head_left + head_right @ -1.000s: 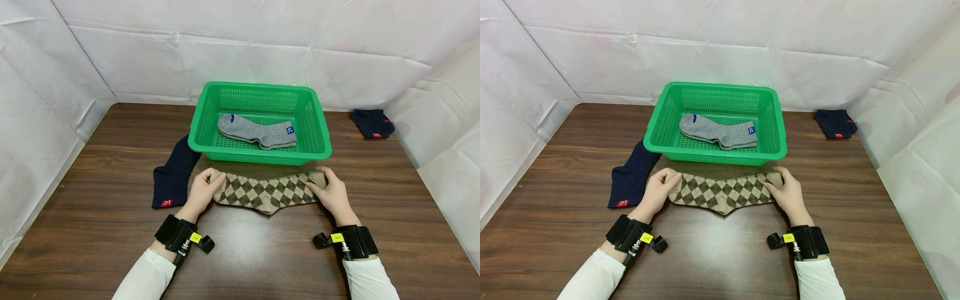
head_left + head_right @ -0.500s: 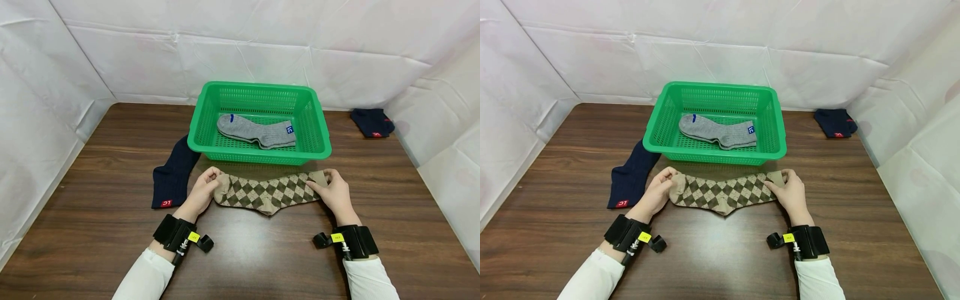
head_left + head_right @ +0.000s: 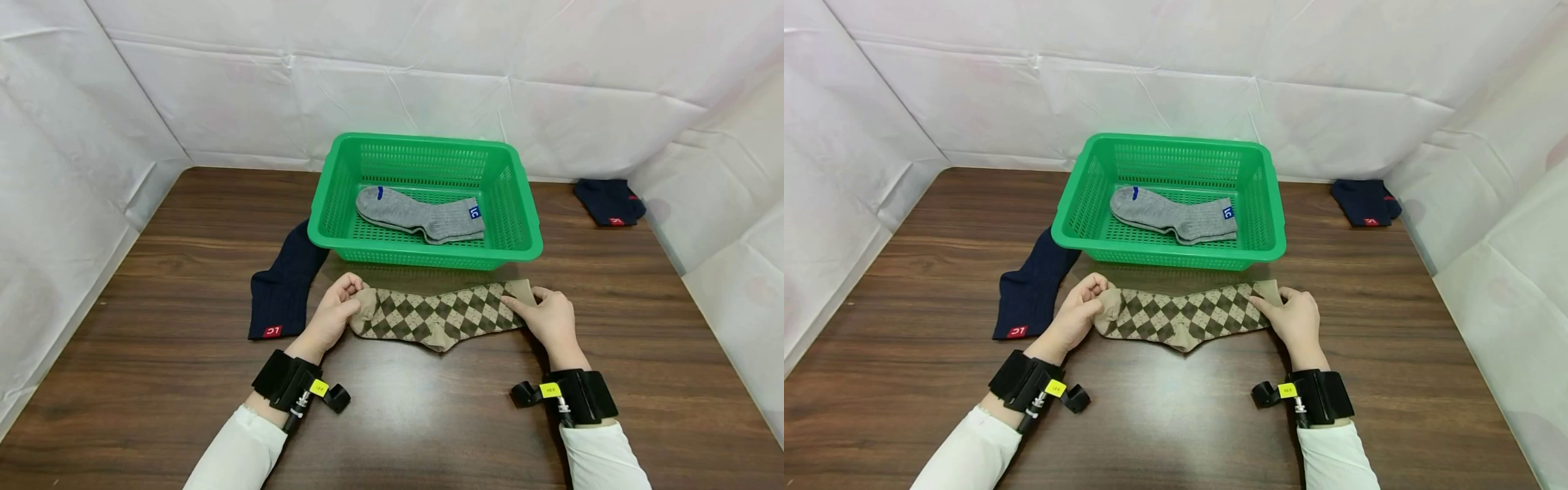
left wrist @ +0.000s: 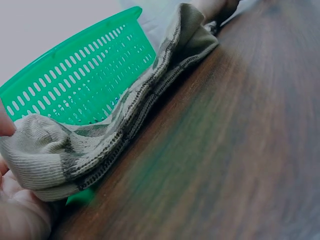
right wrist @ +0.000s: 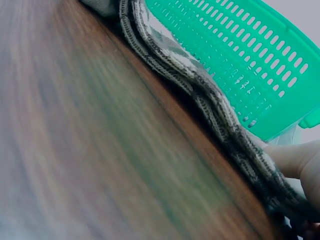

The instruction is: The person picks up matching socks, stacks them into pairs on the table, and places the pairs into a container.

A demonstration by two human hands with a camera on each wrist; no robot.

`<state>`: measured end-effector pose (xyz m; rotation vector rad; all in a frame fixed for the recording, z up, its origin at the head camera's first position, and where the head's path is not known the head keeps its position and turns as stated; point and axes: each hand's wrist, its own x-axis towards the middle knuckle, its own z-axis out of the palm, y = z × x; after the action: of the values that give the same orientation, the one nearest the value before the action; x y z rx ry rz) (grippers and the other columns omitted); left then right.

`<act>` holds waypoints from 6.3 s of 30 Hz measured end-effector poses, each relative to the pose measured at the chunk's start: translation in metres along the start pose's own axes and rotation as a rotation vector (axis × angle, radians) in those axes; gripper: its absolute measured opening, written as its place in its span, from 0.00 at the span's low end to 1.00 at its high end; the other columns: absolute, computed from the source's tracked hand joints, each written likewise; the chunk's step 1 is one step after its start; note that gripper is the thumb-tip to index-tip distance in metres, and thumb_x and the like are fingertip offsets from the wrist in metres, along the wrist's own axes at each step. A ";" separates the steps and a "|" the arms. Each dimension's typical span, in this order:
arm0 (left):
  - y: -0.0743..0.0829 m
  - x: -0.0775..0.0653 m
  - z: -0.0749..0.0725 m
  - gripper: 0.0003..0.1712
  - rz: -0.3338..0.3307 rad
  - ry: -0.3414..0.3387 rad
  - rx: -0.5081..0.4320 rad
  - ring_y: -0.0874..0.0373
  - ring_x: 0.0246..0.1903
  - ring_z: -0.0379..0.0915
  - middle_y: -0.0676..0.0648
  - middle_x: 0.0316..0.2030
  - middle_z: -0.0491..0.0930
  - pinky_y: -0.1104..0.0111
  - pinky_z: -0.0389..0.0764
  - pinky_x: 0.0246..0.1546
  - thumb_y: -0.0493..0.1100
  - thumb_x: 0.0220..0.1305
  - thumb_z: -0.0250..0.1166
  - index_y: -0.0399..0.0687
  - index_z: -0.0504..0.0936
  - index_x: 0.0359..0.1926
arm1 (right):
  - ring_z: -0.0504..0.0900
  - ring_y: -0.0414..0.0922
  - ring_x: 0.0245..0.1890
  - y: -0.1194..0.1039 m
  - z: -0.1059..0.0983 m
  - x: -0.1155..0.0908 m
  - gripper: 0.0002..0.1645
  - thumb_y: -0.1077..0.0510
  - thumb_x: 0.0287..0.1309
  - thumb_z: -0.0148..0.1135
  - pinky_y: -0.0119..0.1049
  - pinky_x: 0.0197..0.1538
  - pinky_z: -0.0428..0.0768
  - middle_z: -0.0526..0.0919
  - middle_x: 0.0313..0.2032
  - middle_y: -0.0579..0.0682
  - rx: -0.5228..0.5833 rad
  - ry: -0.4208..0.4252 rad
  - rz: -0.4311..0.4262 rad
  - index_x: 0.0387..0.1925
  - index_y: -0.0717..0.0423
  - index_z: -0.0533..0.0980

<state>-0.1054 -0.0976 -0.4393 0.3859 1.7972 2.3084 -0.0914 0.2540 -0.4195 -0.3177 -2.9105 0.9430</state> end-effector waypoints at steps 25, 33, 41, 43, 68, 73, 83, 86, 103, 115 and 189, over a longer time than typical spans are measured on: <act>-0.002 0.006 -0.003 0.15 -0.014 0.387 0.396 0.61 0.34 0.70 0.38 0.38 0.75 0.78 0.72 0.34 0.26 0.56 0.64 0.32 0.73 0.45 | 0.66 0.37 0.15 0.005 0.006 -0.001 0.18 0.46 0.60 0.62 0.32 0.22 0.64 0.77 0.27 0.56 0.212 0.193 0.016 0.33 0.58 0.76; -0.003 0.006 -0.005 0.12 -0.016 0.415 0.493 0.60 0.33 0.68 0.42 0.34 0.75 0.77 0.71 0.33 0.30 0.57 0.66 0.35 0.75 0.41 | 0.62 0.39 0.13 0.006 0.004 0.003 0.20 0.45 0.64 0.56 0.32 0.20 0.62 0.67 0.15 0.43 0.272 0.189 0.016 0.32 0.59 0.74; 0.000 0.005 -0.007 0.12 -0.027 0.422 0.556 0.58 0.32 0.70 0.39 0.33 0.77 0.78 0.72 0.32 0.30 0.57 0.66 0.33 0.78 0.43 | 0.69 0.35 0.12 0.004 0.000 0.004 0.10 0.52 0.64 0.58 0.26 0.15 0.66 0.75 0.15 0.38 0.802 0.128 0.087 0.27 0.47 0.78; 0.001 0.006 -0.008 0.12 -0.035 0.423 0.572 0.58 0.32 0.71 0.39 0.33 0.78 0.78 0.73 0.31 0.31 0.57 0.66 0.32 0.79 0.43 | 0.70 0.34 0.12 0.003 -0.001 0.003 0.11 0.55 0.64 0.58 0.25 0.14 0.65 0.76 0.15 0.39 0.919 0.119 0.079 0.25 0.45 0.79; 0.003 0.002 -0.012 0.04 0.009 0.291 -0.057 0.69 0.26 0.69 0.59 0.24 0.77 0.79 0.70 0.28 0.30 0.69 0.51 0.42 0.67 0.40 | 0.81 0.34 0.29 0.010 -0.008 0.001 0.19 0.57 0.71 0.44 0.24 0.34 0.77 0.84 0.28 0.41 1.269 -0.206 -0.166 0.34 0.49 0.82; 0.006 -0.004 -0.012 0.08 0.044 0.297 -0.236 0.68 0.29 0.75 0.59 0.28 0.81 0.78 0.75 0.30 0.30 0.69 0.50 0.47 0.68 0.43 | 0.83 0.34 0.32 0.011 -0.009 0.000 0.20 0.56 0.73 0.40 0.25 0.37 0.78 0.85 0.33 0.43 1.334 -0.314 -0.234 0.39 0.50 0.81; 0.003 -0.015 -0.026 0.13 0.053 0.391 0.368 0.68 0.17 0.64 0.60 0.17 0.74 0.77 0.66 0.21 0.30 0.62 0.61 0.31 0.73 0.47 | 0.74 0.32 0.16 0.012 -0.001 -0.004 0.16 0.66 0.70 0.44 0.23 0.20 0.70 0.81 0.22 0.40 1.126 -0.248 -0.326 0.34 0.50 0.78; 0.003 -0.017 -0.028 0.12 0.064 0.406 0.541 0.66 0.14 0.58 0.54 0.16 0.73 0.75 0.61 0.18 0.33 0.61 0.64 0.35 0.76 0.46 | 0.70 0.32 0.12 0.013 0.000 -0.004 0.15 0.68 0.68 0.46 0.26 0.14 0.64 0.80 0.19 0.40 1.128 -0.218 -0.346 0.32 0.52 0.76; 0.084 -0.011 -0.019 0.14 0.143 0.325 0.542 0.65 0.18 0.72 0.42 0.34 0.83 0.73 0.74 0.19 0.34 0.65 0.59 0.37 0.76 0.52 | 0.81 0.34 0.24 -0.022 -0.055 -0.001 0.19 0.65 0.72 0.36 0.24 0.27 0.77 0.84 0.31 0.46 1.408 -0.469 -0.538 0.48 0.58 0.76; 0.145 0.064 -0.029 0.05 0.211 0.306 0.637 0.57 0.27 0.70 0.52 0.28 0.73 0.73 0.71 0.29 0.32 0.69 0.48 0.39 0.70 0.37 | 0.74 0.36 0.23 -0.087 -0.086 0.050 0.07 0.56 0.68 0.50 0.25 0.29 0.72 0.76 0.28 0.45 1.252 -0.302 -0.233 0.38 0.54 0.72; 0.108 0.123 -0.005 0.29 -0.233 0.012 1.517 0.47 0.41 0.52 0.43 0.43 0.70 0.54 0.39 0.47 0.50 0.77 0.34 0.48 0.71 0.20 | 0.70 0.56 0.45 -0.117 -0.025 0.088 0.17 0.60 0.69 0.45 0.48 0.46 0.67 0.69 0.50 0.63 -0.065 0.053 -0.393 0.50 0.66 0.74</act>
<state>-0.2226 -0.0912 -0.3251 0.2760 2.9846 0.4096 -0.1948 0.1947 -0.3306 0.2179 -2.8039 0.7643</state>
